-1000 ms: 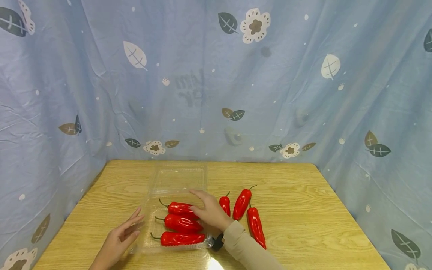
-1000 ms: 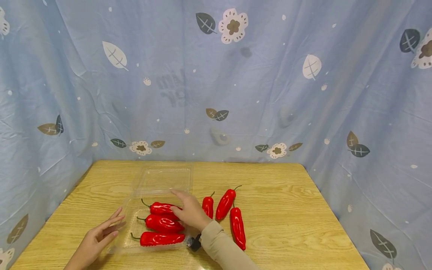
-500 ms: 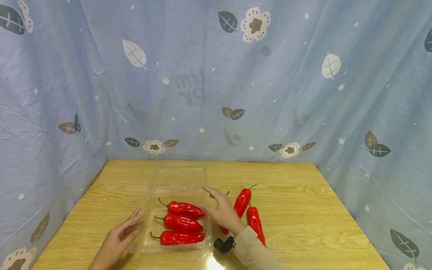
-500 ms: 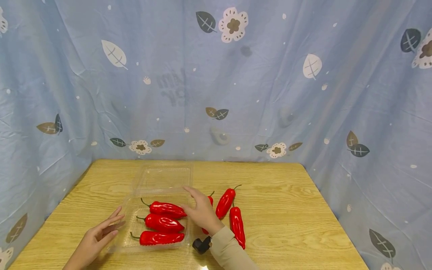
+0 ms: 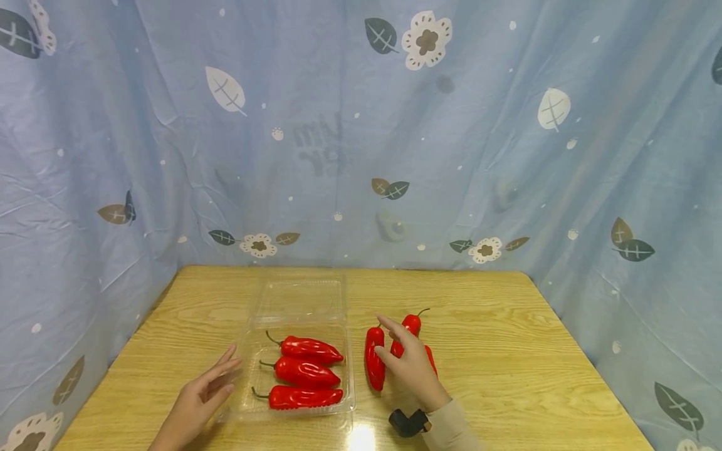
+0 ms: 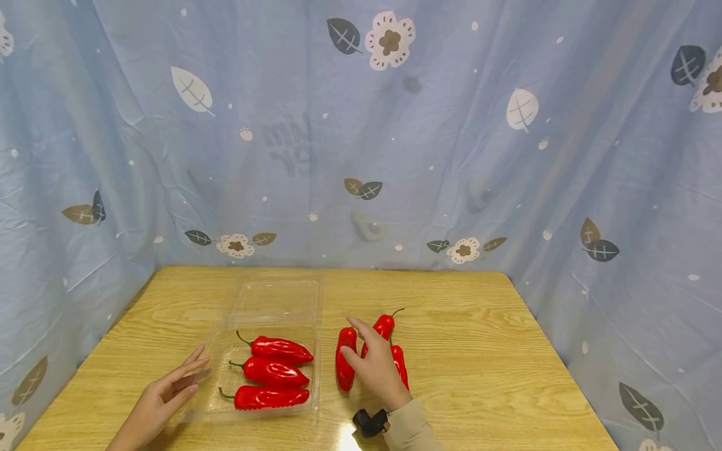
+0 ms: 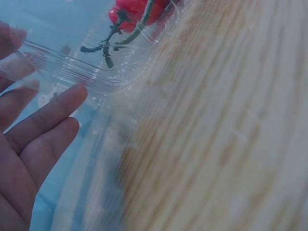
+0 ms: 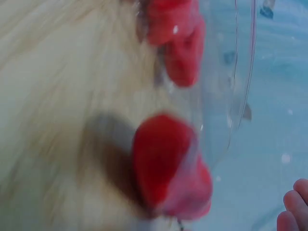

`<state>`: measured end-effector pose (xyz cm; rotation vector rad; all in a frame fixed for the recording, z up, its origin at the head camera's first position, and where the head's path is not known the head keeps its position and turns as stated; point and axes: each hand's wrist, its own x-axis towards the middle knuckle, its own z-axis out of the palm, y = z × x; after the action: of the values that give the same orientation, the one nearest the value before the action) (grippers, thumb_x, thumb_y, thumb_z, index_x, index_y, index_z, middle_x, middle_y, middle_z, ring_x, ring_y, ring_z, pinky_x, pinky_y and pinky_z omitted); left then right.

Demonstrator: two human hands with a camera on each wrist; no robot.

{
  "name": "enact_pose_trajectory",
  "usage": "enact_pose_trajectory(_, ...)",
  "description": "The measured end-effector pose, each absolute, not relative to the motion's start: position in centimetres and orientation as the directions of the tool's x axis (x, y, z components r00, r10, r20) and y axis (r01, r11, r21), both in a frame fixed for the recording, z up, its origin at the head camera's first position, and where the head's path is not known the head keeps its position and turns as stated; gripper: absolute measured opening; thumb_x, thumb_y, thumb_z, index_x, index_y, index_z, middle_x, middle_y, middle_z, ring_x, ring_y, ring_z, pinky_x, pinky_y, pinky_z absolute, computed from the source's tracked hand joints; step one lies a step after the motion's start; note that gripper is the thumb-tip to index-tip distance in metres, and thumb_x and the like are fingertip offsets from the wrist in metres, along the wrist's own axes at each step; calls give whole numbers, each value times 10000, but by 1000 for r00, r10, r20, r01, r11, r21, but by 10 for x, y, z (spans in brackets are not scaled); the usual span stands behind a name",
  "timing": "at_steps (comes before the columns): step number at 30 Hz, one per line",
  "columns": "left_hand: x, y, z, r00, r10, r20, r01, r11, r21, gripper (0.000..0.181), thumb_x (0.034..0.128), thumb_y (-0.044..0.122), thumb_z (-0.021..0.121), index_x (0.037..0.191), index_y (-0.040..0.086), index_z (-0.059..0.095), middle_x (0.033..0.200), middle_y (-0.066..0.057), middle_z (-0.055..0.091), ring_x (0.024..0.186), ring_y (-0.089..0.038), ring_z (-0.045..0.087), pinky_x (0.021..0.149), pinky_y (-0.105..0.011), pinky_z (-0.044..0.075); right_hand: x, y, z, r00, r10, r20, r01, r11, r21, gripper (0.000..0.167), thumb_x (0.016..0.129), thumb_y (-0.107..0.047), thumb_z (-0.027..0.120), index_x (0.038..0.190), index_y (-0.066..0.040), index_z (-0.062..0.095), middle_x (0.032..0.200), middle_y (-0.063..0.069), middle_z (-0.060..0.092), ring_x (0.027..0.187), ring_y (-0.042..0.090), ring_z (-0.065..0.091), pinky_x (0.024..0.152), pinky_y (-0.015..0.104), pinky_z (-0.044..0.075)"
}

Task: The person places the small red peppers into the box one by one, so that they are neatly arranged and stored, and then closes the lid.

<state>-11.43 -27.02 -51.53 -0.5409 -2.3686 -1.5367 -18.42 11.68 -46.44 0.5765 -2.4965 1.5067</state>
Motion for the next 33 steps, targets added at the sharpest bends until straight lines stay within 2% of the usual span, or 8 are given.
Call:
enact_pose_trajectory(3, -114, -271, -516, -904, 161, 395, 426, 375, 823, 383, 925, -49, 542, 1303, -93, 500, 1523, 93, 301, 1131, 51, 547, 836, -89, 500, -181, 129, -471, -926, -206, 317, -376, 421, -826, 519, 865, -89, 688, 1356, -128, 525, 1390, 51, 527, 1247, 341, 507, 1028, 524, 423)
enact_pose_trajectory(7, -114, -272, -518, -902, 167, 399, 432, 392, 812, 386, 923, -53, 543, 1304, -92, 499, 1536, 22, 301, 1131, 46, 549, 842, -85, 495, -176, 144, -477, -935, -167, 313, -354, 446, -822, 522, 862, -104, 698, 1353, -138, 525, 1385, 80, 529, 1243, 333, 513, 1013, 510, 438)
enact_pose_trajectory(13, -114, -272, -519, -898, 168, 407, 439, 388, 810, 386, 917, -60, 547, 1299, -97, 500, 1535, 10, 308, 1127, 44, 553, 841, -86, 496, -173, 160, -482, -948, -97, 305, -314, 458, -832, 551, 844, -67, 705, 1359, -58, 508, 1349, 151, 552, 1239, 339, 516, 1012, 504, 430)
enact_pose_trajectory(19, -116, -272, -519, -883, 181, 434, 470, 377, 798, 386, 910, -66, 555, 1290, -111, 501, 1525, -112, 317, 1157, 36, 538, 855, -102, 499, -171, 173, -483, -958, -49, 284, -272, 483, -833, 551, 839, -49, 703, 1351, -13, 503, 1357, 168, 540, 1255, 342, 497, 1024, 496, 418)
enact_pose_trajectory(24, -114, -271, -518, -881, 176, 438, 472, 378, 796, 378, 915, -48, 560, 1286, -103, 511, 1527, -41, 324, 1172, 41, 525, 866, -103, 494, -168, 179, -485, -965, -29, 260, -245, 456, -856, 529, 855, -24, 677, 1348, 20, 489, 1367, 196, 520, 1272, 353, 475, 1042, 465, 400)
enact_pose_trajectory(29, -114, -270, -515, -864, 190, 465, 502, 377, 778, 373, 918, -46, 556, 1282, -111, 508, 1527, 42, 317, 1202, 49, 496, 878, -110, 492, -165, 183, -489, -970, -24, 241, -224, 467, -855, 536, 848, -26, 686, 1344, 30, 491, 1369, 181, 524, 1282, 324, 470, 1052, 380, 411)
enact_pose_trajectory(33, -114, -270, -515, -864, 186, 467, 502, 380, 777, 372, 920, -44, 555, 1284, -107, 509, 1526, 43, 319, 1203, 59, 488, 869, -106, 493, -163, 184, -491, -973, -24, 231, -215, 465, -859, 537, 848, -32, 688, 1342, 39, 491, 1370, 197, 517, 1285, 351, 460, 1048, 432, 401)
